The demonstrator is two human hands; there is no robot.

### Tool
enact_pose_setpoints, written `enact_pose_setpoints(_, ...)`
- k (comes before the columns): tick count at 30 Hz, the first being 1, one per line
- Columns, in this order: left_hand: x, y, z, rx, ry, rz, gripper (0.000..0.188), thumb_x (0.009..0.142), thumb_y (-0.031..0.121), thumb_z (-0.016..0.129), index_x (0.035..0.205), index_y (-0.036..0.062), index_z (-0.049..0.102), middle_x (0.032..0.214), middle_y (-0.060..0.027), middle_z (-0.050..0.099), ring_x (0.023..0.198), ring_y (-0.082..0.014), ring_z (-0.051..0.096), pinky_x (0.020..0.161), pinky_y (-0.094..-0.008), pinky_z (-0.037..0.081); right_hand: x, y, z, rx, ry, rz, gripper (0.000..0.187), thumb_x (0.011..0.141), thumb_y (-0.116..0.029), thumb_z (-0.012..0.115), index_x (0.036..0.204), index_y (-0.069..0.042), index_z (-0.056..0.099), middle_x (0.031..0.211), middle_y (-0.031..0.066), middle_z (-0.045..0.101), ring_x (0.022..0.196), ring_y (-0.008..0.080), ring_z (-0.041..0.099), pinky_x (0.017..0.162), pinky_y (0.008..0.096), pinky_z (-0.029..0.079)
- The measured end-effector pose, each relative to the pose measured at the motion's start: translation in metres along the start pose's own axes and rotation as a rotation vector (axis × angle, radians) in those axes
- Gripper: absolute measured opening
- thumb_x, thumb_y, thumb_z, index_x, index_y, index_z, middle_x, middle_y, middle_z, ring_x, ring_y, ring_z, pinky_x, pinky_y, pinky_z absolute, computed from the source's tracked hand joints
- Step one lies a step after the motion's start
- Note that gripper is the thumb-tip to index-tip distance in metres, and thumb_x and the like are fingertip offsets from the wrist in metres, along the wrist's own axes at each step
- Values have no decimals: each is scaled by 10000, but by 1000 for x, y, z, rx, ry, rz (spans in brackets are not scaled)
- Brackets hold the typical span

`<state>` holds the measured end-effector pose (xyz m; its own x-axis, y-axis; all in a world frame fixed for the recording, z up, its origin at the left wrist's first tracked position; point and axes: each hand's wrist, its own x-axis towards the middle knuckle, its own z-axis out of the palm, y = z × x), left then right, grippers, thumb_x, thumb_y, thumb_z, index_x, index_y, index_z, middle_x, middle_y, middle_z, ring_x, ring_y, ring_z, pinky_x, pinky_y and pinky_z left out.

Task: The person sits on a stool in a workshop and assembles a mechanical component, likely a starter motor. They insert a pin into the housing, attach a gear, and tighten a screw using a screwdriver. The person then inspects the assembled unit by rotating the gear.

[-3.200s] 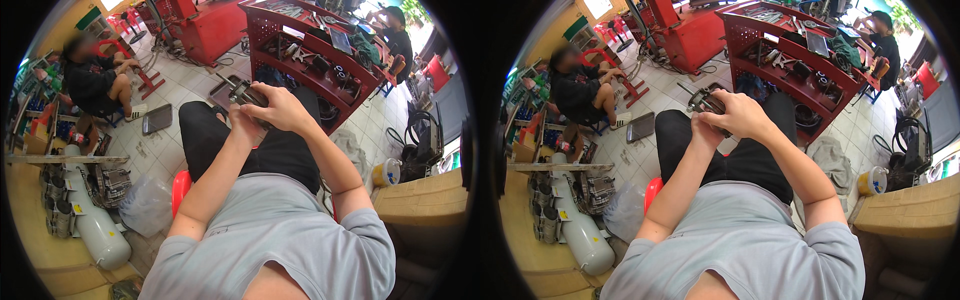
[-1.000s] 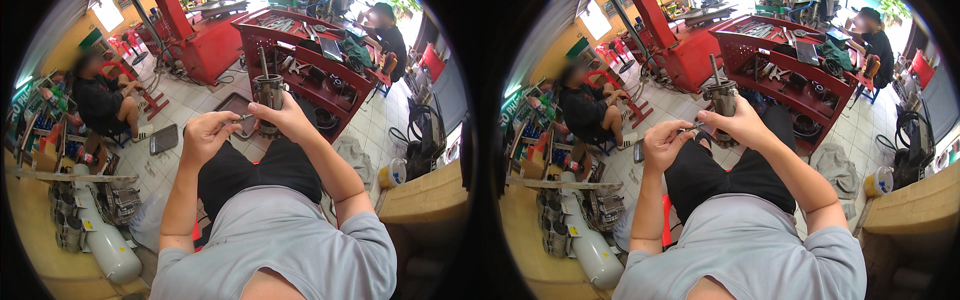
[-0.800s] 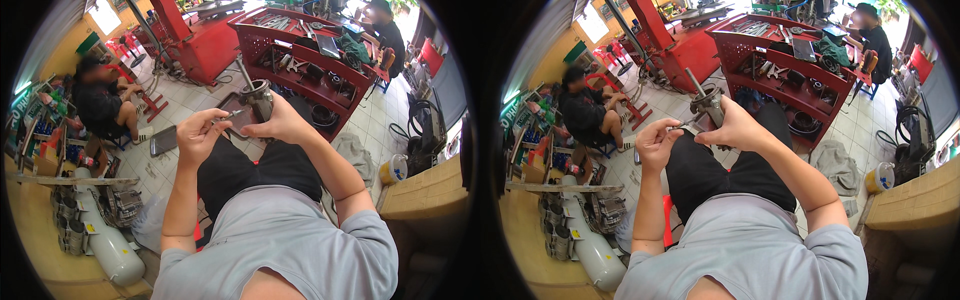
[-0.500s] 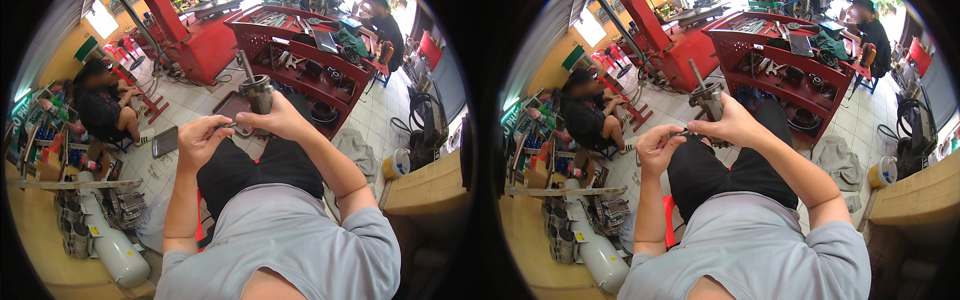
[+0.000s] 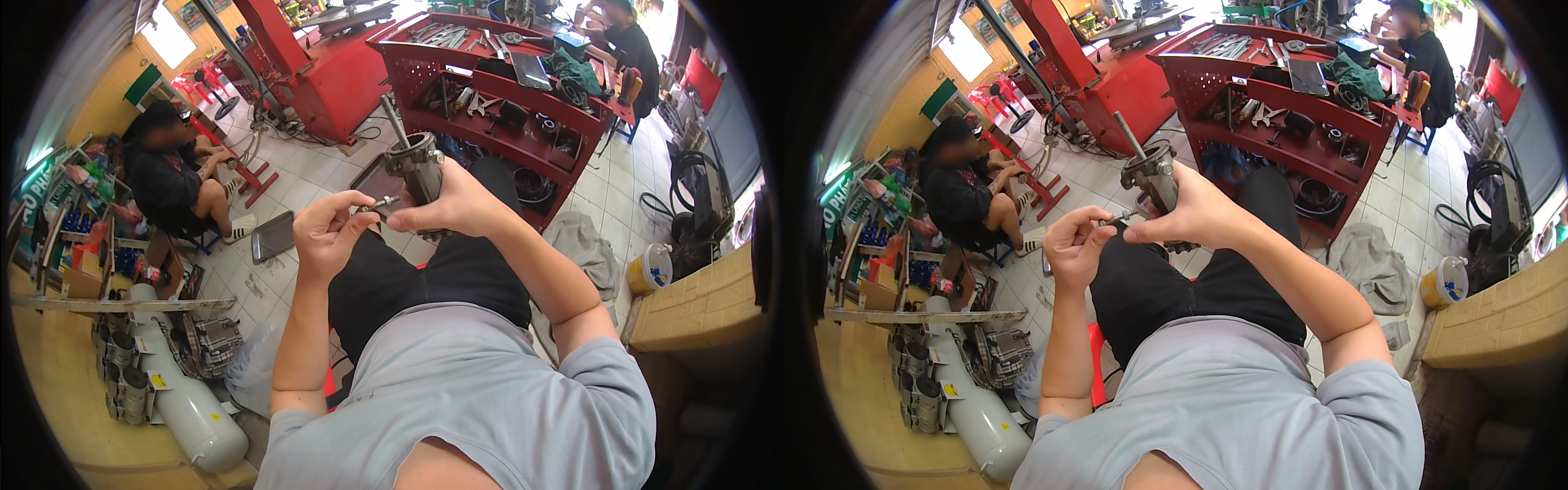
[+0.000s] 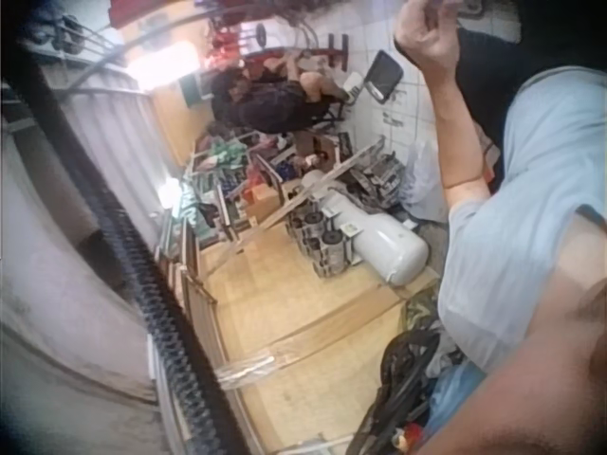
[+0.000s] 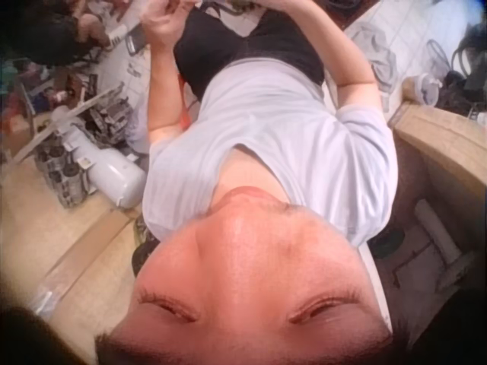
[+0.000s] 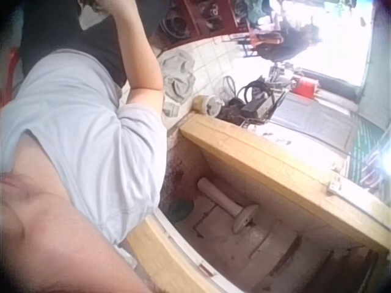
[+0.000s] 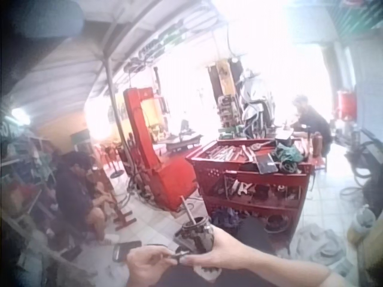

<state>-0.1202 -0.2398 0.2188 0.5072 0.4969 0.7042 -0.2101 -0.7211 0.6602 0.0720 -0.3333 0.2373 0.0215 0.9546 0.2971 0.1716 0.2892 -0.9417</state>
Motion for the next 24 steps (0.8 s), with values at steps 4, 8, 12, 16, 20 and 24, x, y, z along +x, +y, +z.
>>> enact_pose_setpoints(4,1,-1,0,-67,16,-34,224,800,111,748,944,-25,646,651,46,490,538,4,348,478,-159,271,-3,-8,4,155,35,75,536,747,-307,794,1075,-10,492,811,41,571,649,99,572,577,263,486)
enact_pose_setpoints(8,-2,4,10,-177,17,-60,261,905,252,640,945,4,568,729,45,498,607,2,342,525,-154,247,-2,-5,5,296,57,120,454,791,-324,754,1004,-23,490,798,44,571,637,103,577,578,265,494)
enact_pose_setpoints(12,2,2,21,3,86,-34,328,987,335,449,843,41,478,681,17,440,605,-34,348,539,-184,272,-1,-3,5,312,59,118,423,813,-339,729,977,-28,493,780,42,570,631,106,581,578,267,498)
enact_pose_setpoints(16,7,0,28,106,104,106,383,1009,351,358,778,52,419,641,-4,397,585,-75,338,530,-232,271,-2,-5,9,317,14,102,392,829,-341,709,943,-25,507,750,32,561,624,108,579,580,264,499)
enact_pose_setpoints(20,14,-8,31,-22,149,118,387,1008,333,376,738,56,386,628,-3,383,580,-83,328,513,-263,242,-3,-5,12,327,-6,114,389,834,-354,701,927,-25,516,727,26,553,623,110,578,581,266,501)
enact_pose_setpoints(24,16,-17,35,6,209,158,387,987,271,422,670,58,360,596,1,367,555,-81,315,497,-270,224,-3,-4,13,360,-10,148,398,834,-366,698,933,-28,513,718,32,554,621,114,577,580,274,503)
